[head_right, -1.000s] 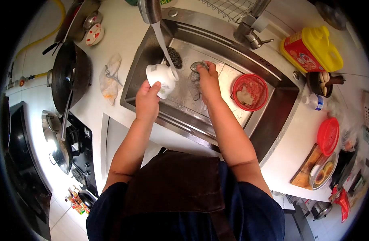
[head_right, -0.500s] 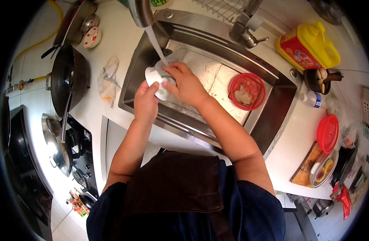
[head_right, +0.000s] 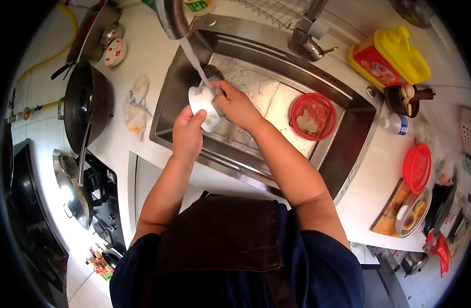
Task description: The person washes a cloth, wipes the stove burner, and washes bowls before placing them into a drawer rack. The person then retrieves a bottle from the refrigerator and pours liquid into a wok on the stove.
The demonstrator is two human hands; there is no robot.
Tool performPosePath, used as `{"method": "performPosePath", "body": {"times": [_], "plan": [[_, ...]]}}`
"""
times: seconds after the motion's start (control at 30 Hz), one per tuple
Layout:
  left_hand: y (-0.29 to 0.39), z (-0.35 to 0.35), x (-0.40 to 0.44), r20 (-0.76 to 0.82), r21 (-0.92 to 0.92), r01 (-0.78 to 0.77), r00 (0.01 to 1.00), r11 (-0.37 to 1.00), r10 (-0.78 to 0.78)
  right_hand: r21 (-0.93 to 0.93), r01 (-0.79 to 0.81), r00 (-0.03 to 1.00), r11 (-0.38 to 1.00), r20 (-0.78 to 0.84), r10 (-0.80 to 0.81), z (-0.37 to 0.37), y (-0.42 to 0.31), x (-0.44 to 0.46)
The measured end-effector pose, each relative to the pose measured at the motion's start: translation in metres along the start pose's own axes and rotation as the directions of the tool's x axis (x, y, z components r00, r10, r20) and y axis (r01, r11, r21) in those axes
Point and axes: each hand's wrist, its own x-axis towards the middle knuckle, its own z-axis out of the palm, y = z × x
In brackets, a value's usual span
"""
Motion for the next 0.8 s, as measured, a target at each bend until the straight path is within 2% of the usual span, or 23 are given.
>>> {"method": "performPosePath", "body": {"times": [0.07,0.17,0.27,0.33,0.37,0.47,0.53,0.57,0.6,0.63,0.7,0.73,0.8], "plan": [[0.0,-0.001,0.001,-0.016,-0.018,0.023,1.0,1.0,-0.023,-0.1,-0.009,0.998,0.995,0.059,0.014,-0.003,-0.003,-0.004],[0.007,-0.002,0.003,-0.05,-0.081,0.088,0.995,0.993,-0.092,-0.236,0.216,0.976,0.947,0.026,-0.216,0.004,0.004,-0.014],[0.011,-0.004,0.005,-0.039,-0.111,0.145,0.988,0.983,-0.15,-0.293,0.31,0.951,0.904,0.078,-0.301,0.005,0.018,-0.012],[0.011,-0.006,0.003,-0.032,-0.146,0.177,0.982,0.973,-0.184,-0.391,0.436,0.887,0.811,0.033,-0.461,0.003,0.02,-0.01],[0.008,-0.008,0.002,-0.01,-0.078,0.169,0.985,0.983,-0.17,-0.442,0.484,0.846,0.755,0.016,-0.533,0.003,0.019,-0.01],[0.002,-0.01,-0.004,0.076,0.166,0.093,0.991,0.982,-0.107,-0.404,0.226,0.949,0.886,-0.114,-0.294,-0.004,0.013,-0.006],[0.008,-0.004,-0.016,0.162,0.383,-0.03,0.986,0.923,-0.035,-0.193,-0.018,0.988,0.981,-0.156,-0.012,-0.012,0.015,0.002],[0.007,-0.005,-0.017,0.165,0.381,-0.051,0.986,0.923,-0.014,-0.077,-0.146,0.979,0.986,-0.156,0.133,-0.017,0.017,0.008],[0.005,-0.007,-0.016,0.17,0.379,-0.076,0.985,0.922,0.011,0.072,-0.117,0.979,0.99,-0.157,0.128,-0.014,0.033,0.016],[0.003,-0.009,-0.015,0.175,0.374,-0.102,0.984,0.922,0.038,0.305,-0.168,0.969,0.937,-0.122,0.214,-0.017,0.05,0.018],[0.002,-0.013,-0.006,0.183,-0.019,-0.006,0.983,1.0,0.009,0.7,-0.252,0.937,0.668,0.005,0.348,-0.016,0.05,0.013],[0.003,-0.016,-0.001,0.189,-0.216,0.041,0.982,0.975,0.001,0.722,-0.265,0.952,0.639,0.089,0.294,-0.022,0.059,0.011],[0.008,-0.021,0.002,0.167,-0.328,0.049,0.986,0.943,0.007,0.875,-0.16,0.935,0.457,-0.015,0.355,-0.018,0.055,0.008]]}}
